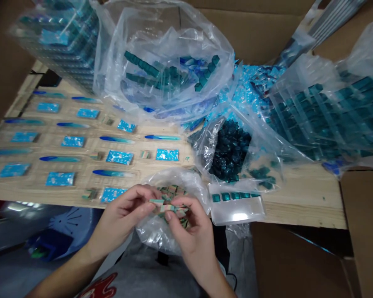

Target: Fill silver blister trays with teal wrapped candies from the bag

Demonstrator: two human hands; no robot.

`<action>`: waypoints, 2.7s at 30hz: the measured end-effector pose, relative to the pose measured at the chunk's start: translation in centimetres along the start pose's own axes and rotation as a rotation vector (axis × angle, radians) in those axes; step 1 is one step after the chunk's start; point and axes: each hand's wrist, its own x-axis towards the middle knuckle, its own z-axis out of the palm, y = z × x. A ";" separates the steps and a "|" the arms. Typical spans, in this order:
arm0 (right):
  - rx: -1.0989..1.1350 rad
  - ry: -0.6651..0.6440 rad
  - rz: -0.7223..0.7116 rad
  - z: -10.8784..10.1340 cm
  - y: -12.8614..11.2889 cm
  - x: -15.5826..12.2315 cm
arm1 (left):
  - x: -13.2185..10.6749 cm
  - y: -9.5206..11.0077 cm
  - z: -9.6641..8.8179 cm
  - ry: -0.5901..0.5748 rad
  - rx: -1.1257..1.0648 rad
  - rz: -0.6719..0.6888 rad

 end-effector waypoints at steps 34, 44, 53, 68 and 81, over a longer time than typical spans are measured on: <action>0.022 0.007 -0.013 -0.2 -0.6 -0.6 | -0.1 -0.1 0.8 0.060 0.008 -0.012; 0.120 -0.010 -0.027 -0.6 -1.2 -0.5 | 0.6 0.7 0.2 0.016 0.069 -0.040; 0.235 -0.111 0.122 -1.1 -0.3 -0.3 | 0.4 1.3 0.1 -0.173 -0.023 -0.114; -0.341 -0.312 -0.098 -1.5 -0.9 -0.7 | 0.5 0.2 -0.9 0.051 -0.094 -0.148; -0.191 0.051 -0.234 -0.2 -0.6 -0.5 | 0.3 1.4 -0.5 -0.211 -0.010 -0.227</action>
